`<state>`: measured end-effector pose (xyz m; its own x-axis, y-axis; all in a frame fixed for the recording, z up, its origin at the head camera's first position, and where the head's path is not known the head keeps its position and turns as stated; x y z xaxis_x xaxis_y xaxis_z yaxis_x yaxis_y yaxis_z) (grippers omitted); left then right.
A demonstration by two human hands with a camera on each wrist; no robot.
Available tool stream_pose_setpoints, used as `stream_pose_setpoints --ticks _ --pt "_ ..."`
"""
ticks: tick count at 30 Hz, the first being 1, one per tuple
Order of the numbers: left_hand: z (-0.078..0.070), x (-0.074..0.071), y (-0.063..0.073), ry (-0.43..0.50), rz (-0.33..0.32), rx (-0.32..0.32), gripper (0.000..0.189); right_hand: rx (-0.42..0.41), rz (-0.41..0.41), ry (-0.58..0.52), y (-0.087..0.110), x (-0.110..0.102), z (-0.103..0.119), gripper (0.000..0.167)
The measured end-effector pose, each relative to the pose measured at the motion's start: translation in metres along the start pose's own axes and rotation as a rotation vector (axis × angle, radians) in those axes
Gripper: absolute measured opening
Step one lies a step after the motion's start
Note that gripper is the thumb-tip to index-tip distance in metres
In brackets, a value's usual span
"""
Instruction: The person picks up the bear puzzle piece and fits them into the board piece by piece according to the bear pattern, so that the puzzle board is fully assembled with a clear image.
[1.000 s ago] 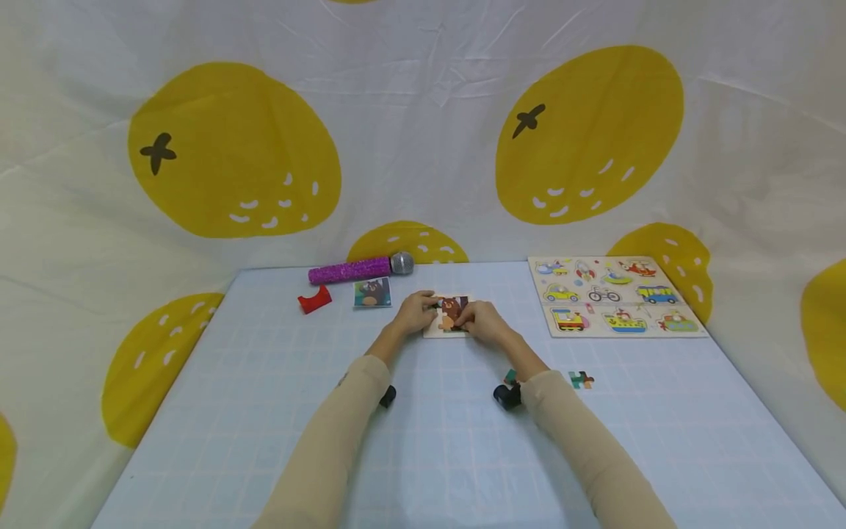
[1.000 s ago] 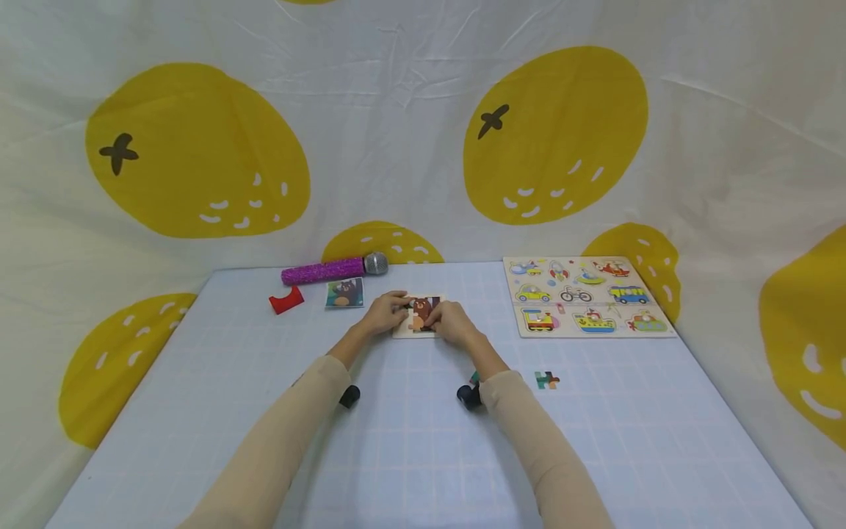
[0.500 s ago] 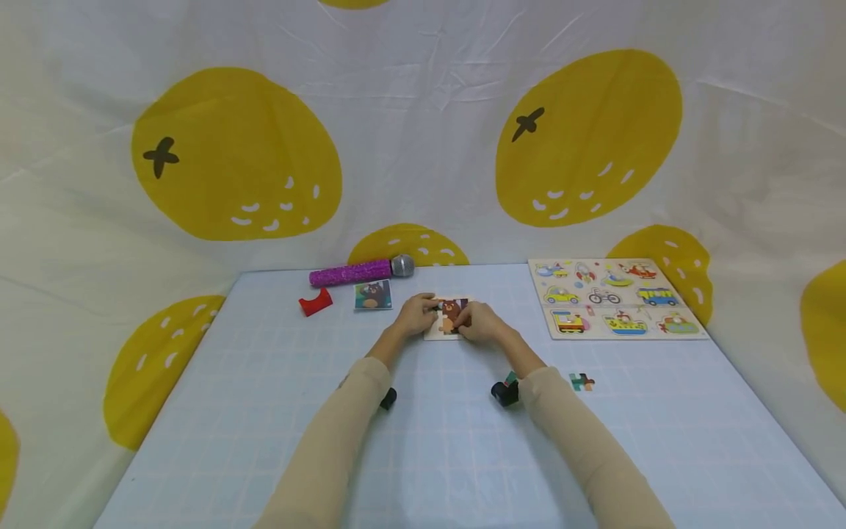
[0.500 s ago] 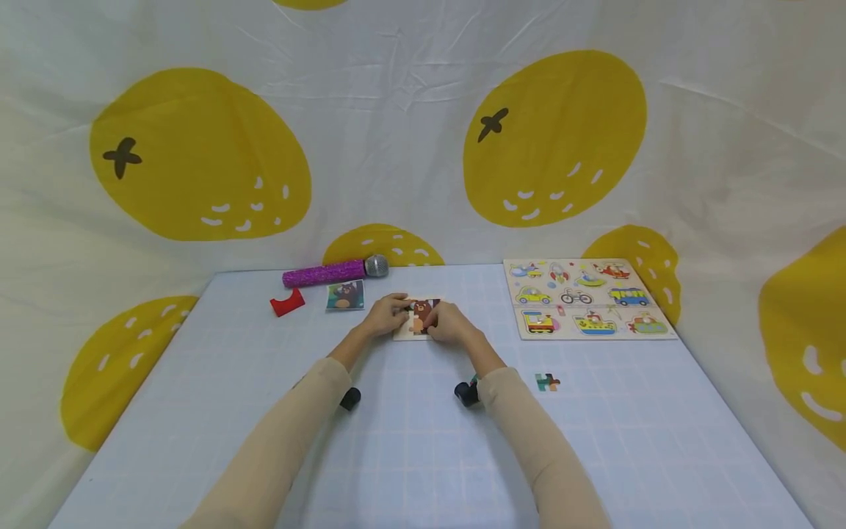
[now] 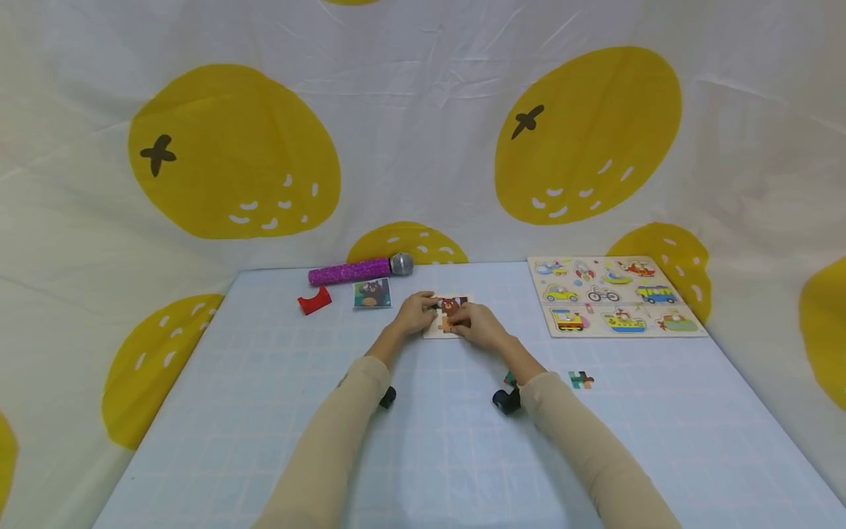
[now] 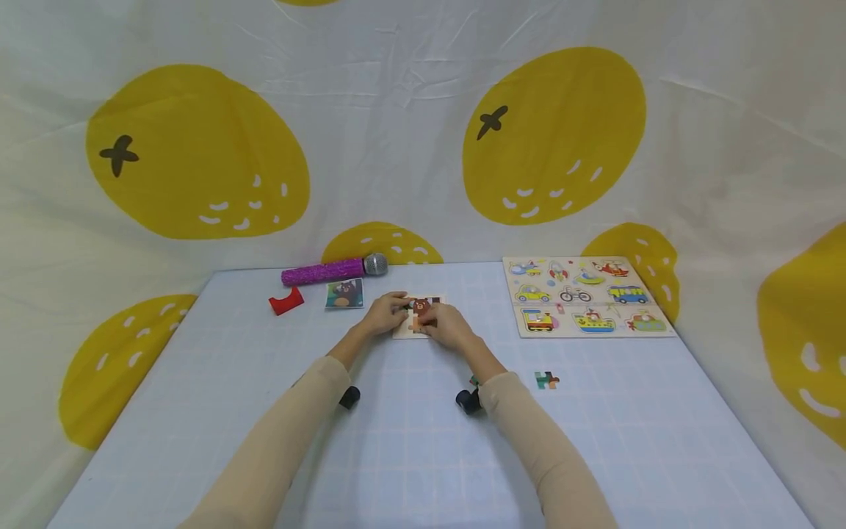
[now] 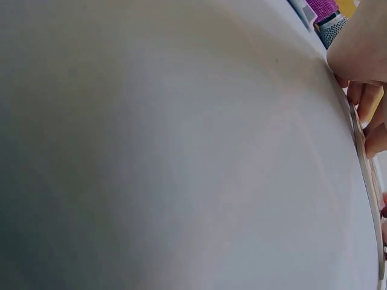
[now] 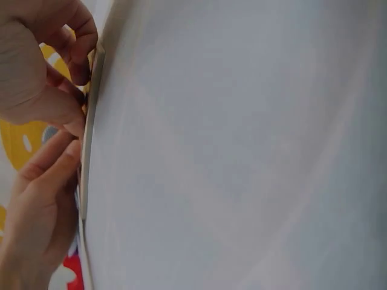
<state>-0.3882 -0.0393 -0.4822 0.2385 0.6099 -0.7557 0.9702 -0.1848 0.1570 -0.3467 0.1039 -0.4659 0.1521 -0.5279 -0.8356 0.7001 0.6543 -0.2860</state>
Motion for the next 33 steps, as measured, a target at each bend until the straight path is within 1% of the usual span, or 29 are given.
stream_pose_setpoints --ticks 4,7,11,14,18,22,25,31,33 --pt "0.002 0.0 0.0 0.001 -0.007 0.011 0.039 -0.029 0.065 0.022 0.003 0.0 0.003 0.017" --pt "0.002 0.001 0.0 0.007 -0.001 0.027 0.039 -0.029 0.085 0.015 0.005 -0.001 0.004 0.019" --pt "0.002 0.002 -0.001 0.006 0.0 0.043 0.039 -0.006 0.083 0.02 0.009 -0.003 0.003 0.019" --pt "0.002 0.001 -0.001 0.009 -0.004 0.043 0.038 0.005 0.079 0.03 0.012 -0.006 0.003 0.018" --pt "0.002 0.0 -0.001 0.018 0.005 0.036 0.038 0.037 0.068 -0.002 0.02 -0.012 0.002 0.017" --pt "0.001 0.0 -0.001 0.024 0.015 0.031 0.038 0.131 0.051 -0.063 0.038 -0.023 -0.008 0.022" --pt "0.001 0.0 -0.001 0.025 0.015 0.029 0.038 0.192 0.037 -0.09 0.055 -0.036 -0.017 0.027" --pt "0.001 -0.001 0.0 0.02 0.014 0.033 0.038 0.266 0.015 -0.084 0.098 -0.066 -0.029 0.034" --pt "0.001 0.0 0.0 0.019 0.022 0.033 0.038 0.314 0.012 -0.086 0.114 -0.074 -0.033 0.037"
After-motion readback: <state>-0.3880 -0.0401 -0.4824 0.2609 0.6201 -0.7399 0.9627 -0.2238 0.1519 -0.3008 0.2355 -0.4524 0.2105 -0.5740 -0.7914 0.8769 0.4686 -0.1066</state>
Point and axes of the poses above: each hand's wrist, its own y-axis away from the middle knuckle, its own x-axis out of the palm, z = x × y, the point moved 5 cm from there along -y, towards the middle knuckle, and after that the axes turned 14 degrees about -x, right-handed, at the moved point
